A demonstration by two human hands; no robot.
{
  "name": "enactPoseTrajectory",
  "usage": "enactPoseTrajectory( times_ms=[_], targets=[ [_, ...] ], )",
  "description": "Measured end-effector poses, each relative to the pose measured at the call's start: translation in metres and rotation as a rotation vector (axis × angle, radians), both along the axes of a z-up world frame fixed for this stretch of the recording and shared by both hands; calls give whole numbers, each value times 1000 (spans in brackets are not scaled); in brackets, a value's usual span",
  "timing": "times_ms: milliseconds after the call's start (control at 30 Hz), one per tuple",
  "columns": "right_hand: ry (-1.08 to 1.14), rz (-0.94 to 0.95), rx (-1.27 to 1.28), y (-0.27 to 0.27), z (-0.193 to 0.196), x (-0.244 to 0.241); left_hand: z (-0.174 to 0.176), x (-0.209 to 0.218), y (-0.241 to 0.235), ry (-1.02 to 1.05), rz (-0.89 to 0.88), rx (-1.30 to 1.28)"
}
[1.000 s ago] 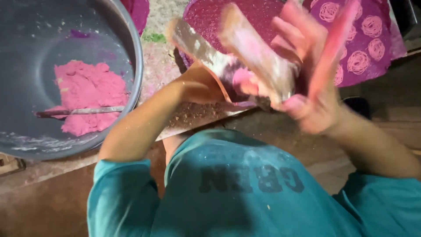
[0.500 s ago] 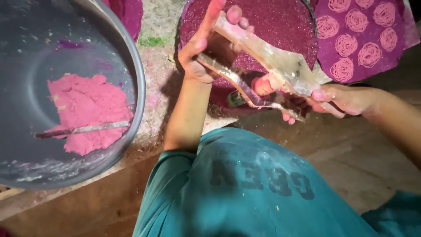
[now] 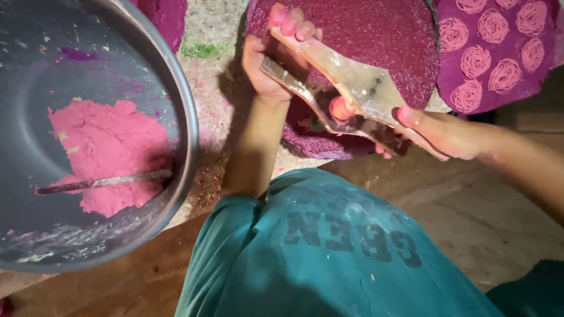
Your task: The person uses a manual dough press to extrude pink dough into spiral shapes on a purple tray. They repeatedly load the press with dough from a metal bowl, press it out, and arrange the spirals on the tray.
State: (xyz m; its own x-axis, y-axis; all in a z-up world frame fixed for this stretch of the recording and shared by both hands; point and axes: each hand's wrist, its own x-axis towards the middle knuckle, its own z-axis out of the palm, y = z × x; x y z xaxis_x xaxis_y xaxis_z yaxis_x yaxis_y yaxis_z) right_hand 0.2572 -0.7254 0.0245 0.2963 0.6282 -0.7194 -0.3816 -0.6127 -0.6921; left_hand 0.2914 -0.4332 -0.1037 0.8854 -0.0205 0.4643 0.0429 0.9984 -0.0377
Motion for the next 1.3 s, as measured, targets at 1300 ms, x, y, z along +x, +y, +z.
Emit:
enactPoseTrajectory(
  times_ms=[1300],
  targets=[
    [-392, 14, -7, -9, 4, 9, -9, 9, 19, 435, -48, 513]
  ],
)
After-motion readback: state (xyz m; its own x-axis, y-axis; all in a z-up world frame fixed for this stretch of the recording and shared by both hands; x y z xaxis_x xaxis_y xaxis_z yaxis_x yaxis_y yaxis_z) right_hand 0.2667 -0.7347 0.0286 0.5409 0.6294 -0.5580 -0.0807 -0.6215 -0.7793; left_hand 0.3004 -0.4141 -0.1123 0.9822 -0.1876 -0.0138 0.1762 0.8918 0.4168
